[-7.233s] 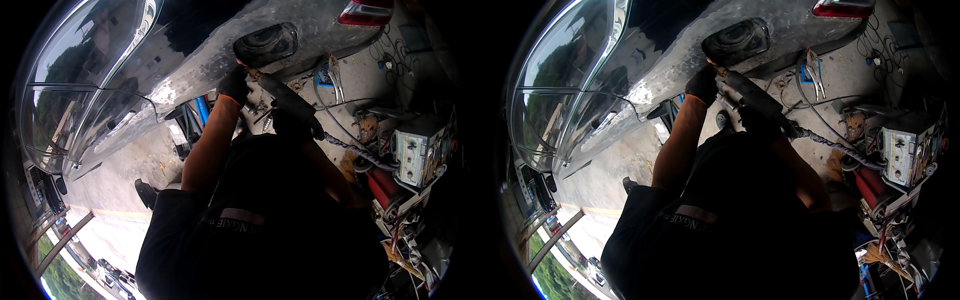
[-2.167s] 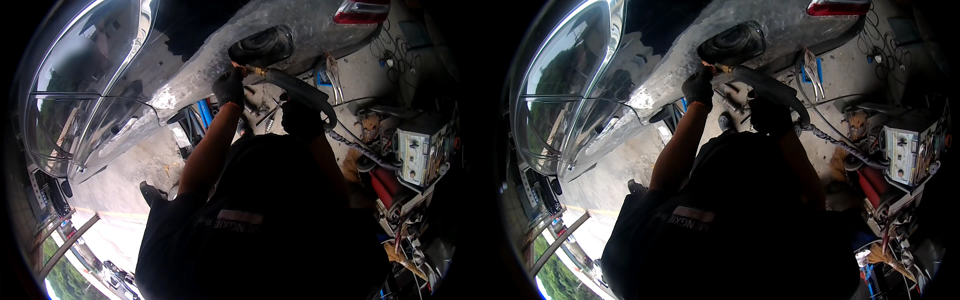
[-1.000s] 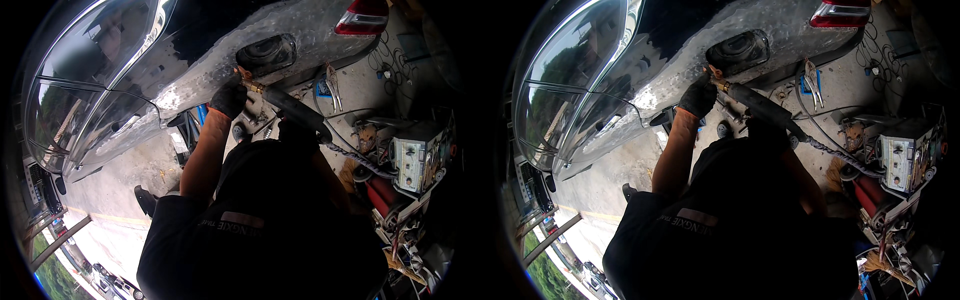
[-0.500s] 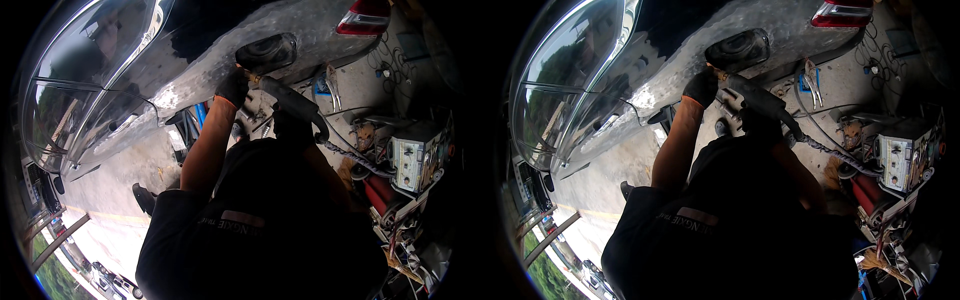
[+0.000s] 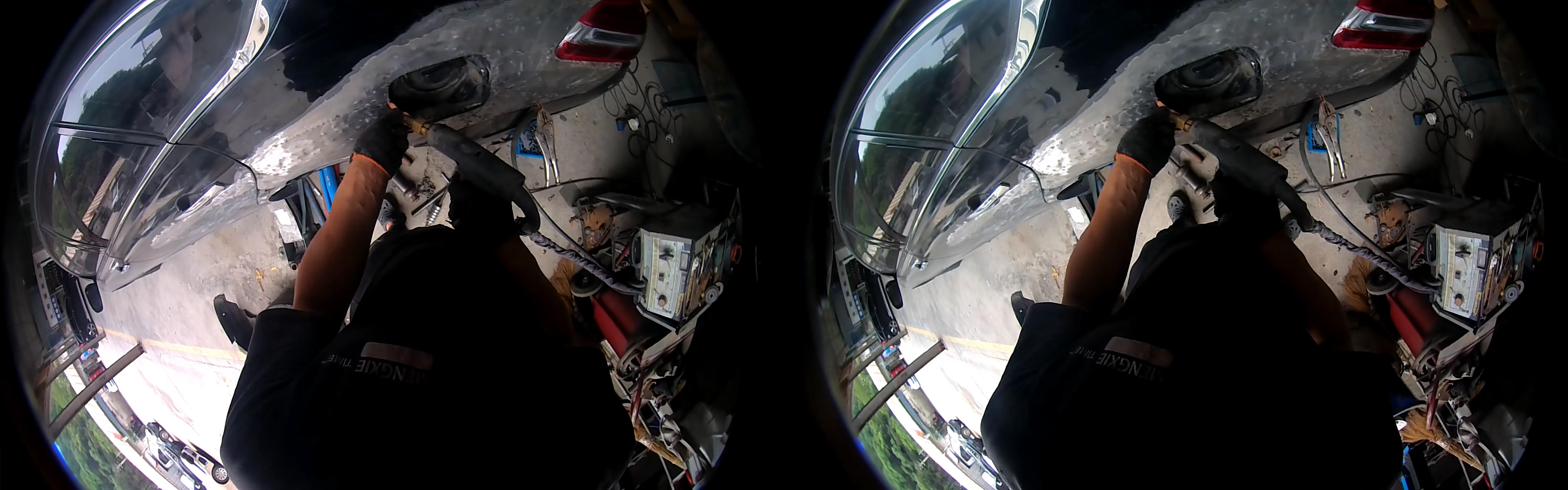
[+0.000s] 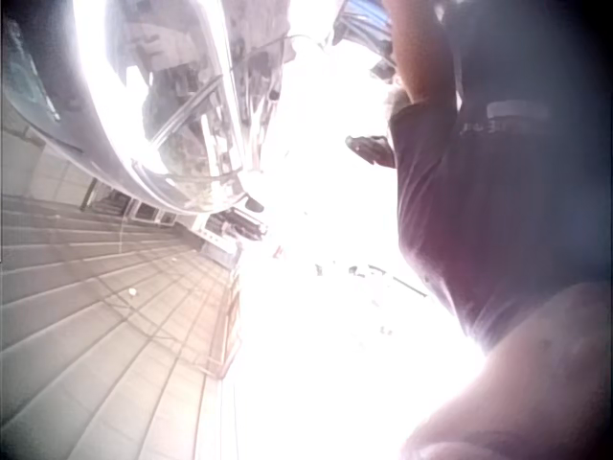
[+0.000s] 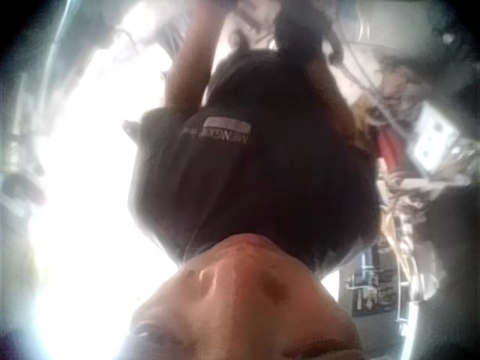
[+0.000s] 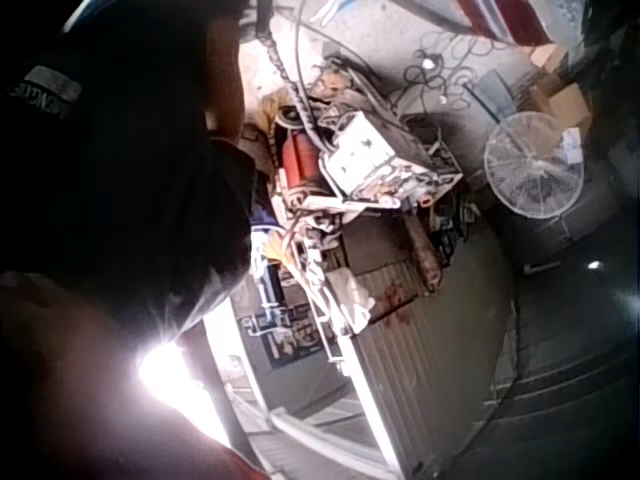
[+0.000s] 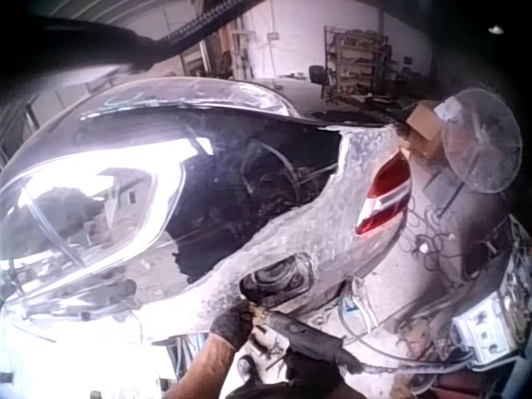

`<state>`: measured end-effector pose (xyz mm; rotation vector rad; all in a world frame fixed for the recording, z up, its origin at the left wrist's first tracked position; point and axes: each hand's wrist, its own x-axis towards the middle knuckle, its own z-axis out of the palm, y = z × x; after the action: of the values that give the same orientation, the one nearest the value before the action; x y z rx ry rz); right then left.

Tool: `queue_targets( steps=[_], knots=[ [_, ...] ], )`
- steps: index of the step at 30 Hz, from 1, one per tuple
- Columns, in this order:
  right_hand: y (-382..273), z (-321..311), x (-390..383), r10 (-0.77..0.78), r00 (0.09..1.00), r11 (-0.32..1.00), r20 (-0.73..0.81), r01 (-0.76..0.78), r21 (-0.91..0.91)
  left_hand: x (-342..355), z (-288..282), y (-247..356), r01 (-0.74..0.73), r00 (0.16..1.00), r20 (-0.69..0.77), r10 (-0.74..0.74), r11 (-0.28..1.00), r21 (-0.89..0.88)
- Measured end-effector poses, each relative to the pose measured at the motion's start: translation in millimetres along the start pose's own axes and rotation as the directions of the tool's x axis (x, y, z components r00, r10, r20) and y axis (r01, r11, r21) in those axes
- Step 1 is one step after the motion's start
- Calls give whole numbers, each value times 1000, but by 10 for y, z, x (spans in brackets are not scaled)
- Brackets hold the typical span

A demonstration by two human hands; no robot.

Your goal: The person uses a spot welder on the body panel near the fuel door, then handles a metal clip with pliers and secures a wire lead to the vehicle.

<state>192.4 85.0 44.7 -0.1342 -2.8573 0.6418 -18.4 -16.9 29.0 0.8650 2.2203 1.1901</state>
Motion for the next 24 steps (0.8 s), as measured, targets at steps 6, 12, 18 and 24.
queue_targets(
  steps=[6,12,18,24],
  knots=[
    [14,181,-101,168,972,783,162,-232,577,125,82,-641,-196,978,-66,200,979,54],
    [209,401,-315,240,960,760,143,-278,587,-209,-24,-328,-23,964,265,-32,979,202],
    [106,135,-390,474,874,733,103,-457,503,-809,4,-522,-489,866,419,272,630,603],
    [178,261,-510,369,921,778,127,-381,499,-808,-30,-290,-155,972,214,100,954,257]
  ],
)
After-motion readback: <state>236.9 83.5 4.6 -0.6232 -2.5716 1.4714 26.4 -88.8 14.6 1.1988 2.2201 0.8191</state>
